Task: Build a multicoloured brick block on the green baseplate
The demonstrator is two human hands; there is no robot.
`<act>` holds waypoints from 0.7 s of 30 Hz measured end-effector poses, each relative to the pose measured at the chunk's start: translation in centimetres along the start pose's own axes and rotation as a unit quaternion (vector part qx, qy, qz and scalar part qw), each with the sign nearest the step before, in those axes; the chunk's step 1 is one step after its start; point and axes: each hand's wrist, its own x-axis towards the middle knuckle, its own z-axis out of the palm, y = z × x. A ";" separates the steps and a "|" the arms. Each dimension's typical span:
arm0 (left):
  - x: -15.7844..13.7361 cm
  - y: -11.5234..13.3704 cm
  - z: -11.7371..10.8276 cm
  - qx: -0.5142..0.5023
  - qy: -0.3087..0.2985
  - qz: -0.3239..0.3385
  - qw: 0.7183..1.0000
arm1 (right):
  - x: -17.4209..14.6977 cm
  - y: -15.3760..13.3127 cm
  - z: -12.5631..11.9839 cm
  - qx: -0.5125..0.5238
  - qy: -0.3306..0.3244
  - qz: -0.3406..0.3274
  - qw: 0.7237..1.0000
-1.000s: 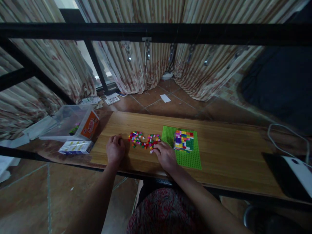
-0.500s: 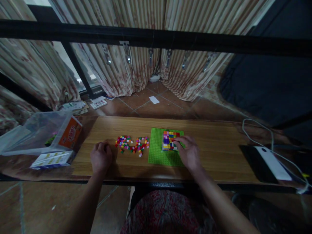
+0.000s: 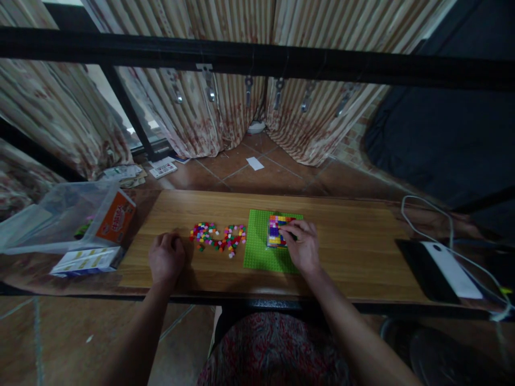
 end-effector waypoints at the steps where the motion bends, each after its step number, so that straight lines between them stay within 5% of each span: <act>1: 0.0 0.0 0.0 0.000 0.000 0.002 1.000 | 0.0 0.0 0.0 0.002 -0.002 0.001 1.000; 21: -0.1 0.4 -0.4 -0.015 -0.012 -0.010 1.000 | 0.8 0.2 -0.3 0.084 -0.024 0.005 0.996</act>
